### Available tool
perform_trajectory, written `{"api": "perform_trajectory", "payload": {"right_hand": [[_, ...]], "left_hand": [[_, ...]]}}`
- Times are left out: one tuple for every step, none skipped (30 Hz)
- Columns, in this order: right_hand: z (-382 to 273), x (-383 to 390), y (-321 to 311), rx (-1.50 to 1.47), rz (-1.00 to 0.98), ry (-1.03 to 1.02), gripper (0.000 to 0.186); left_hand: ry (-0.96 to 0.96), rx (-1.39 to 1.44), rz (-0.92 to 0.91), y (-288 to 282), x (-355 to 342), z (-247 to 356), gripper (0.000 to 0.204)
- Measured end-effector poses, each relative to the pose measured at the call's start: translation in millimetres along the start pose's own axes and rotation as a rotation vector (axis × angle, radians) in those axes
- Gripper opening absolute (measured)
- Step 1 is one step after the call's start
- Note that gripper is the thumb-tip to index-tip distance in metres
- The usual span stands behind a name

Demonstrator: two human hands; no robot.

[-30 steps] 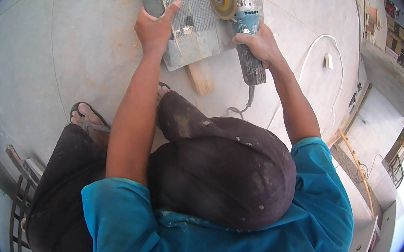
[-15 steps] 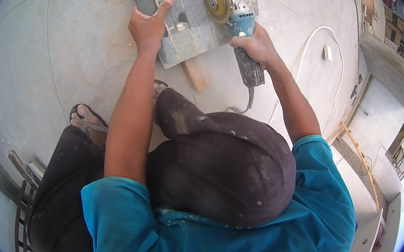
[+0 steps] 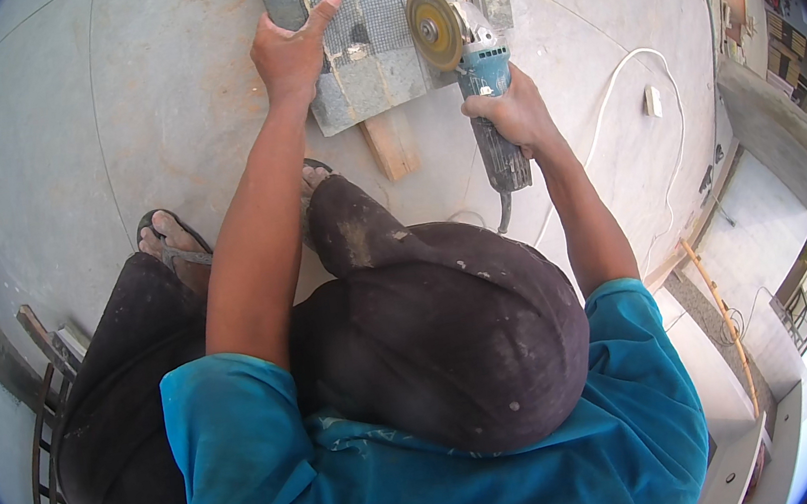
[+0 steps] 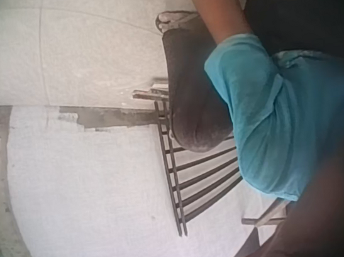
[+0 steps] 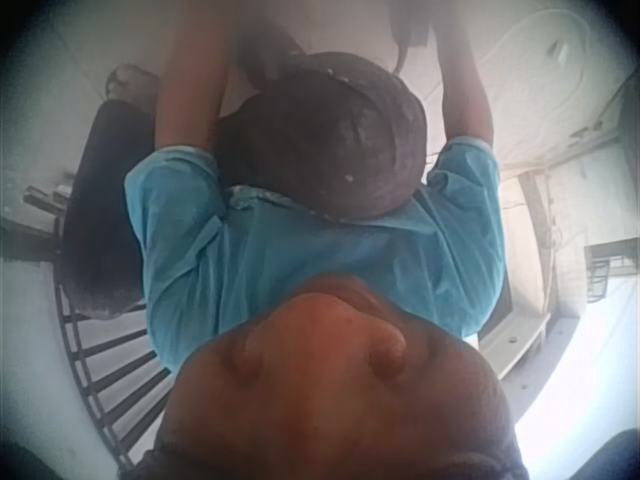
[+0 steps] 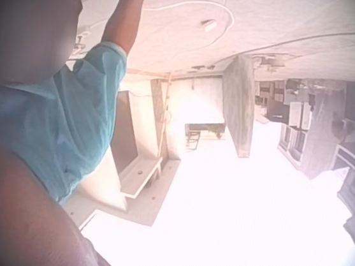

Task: The person uses an angle grinder to cut a sheet of stone tiles on the floor. After cutting, the person stands, carries the cut tiles to a wall, and places them onto the wall surface.

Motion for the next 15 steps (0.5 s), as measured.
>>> {"api": "perform_trajectory", "payload": {"right_hand": [[1,1,0,0.006,-0.001,0.007,0.054],[1,4,-1,0.013,-0.002,0.013,0.054],[1,6,-1,0.019,-0.004,0.019,0.054],[2,7,0,0.012,-0.003,0.024,0.054],[4,8,1,0.005,-0.003,0.029,0.055],[5,9,1,-0.002,-0.001,0.035,0.055],[4,8,1,-0.002,0.002,0.021,0.054],[3,6,1,-0.003,0.005,0.006,0.054],[1,3,1,-0.003,0.008,-0.008,0.054],[0,1,1,-0.009,0.015,-0.007,0.054],[-4,-2,1,-0.015,0.022,-0.006,0.053],[-6,-6,1,-0.02,0.028,-0.005,0.053],[-9,-9,1,-0.018,0.036,-0.034,0.05],[-12,-12,1,-0.015,0.045,-0.064,0.048],[-14,-15,0,-0.014,0.054,-0.091,0.045]], "left_hand": [[-0.002,0.012,-0.003,0,0,0,0.071],[-0.004,0.024,-0.006,0,0,-1,0.071],[0.003,0.009,0.0,0,0,-1,0.071],[0.01,-0.007,0.006,0,0,-1,0.071],[0.017,-0.022,0.013,-1,0,-1,0.071],[0.01,-0.025,0.008,0,0,-1,0.071],[0.004,-0.028,0.003,0,0,-1,0.072],[-0.003,-0.031,-0.002,0,0,-1,0.072],[-0.004,-0.022,-0.004,0,0,-1,0.072],[-0.004,-0.013,-0.006,1,0,0,0.072],[-0.005,-0.004,-0.008,1,0,0,0.072],[0.009,-0.012,-0.002,0,-1,-1,0.071],[0.022,-0.019,0.004,0,-1,-2,0.071],[0.035,-0.027,0.011,0,-2,-2,0.071],[0.022,-0.02,0.006,0,-1,1,0.071]]}}
Point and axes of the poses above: each hand's wrist, its own x-axis away from the middle knuckle, its own y-axis out of the palm, z = x × y, the point moved 5 cm from there along -x, towards the middle knuckle, and after that the axes turned 7 degrees about z, right-handed, at the moved point
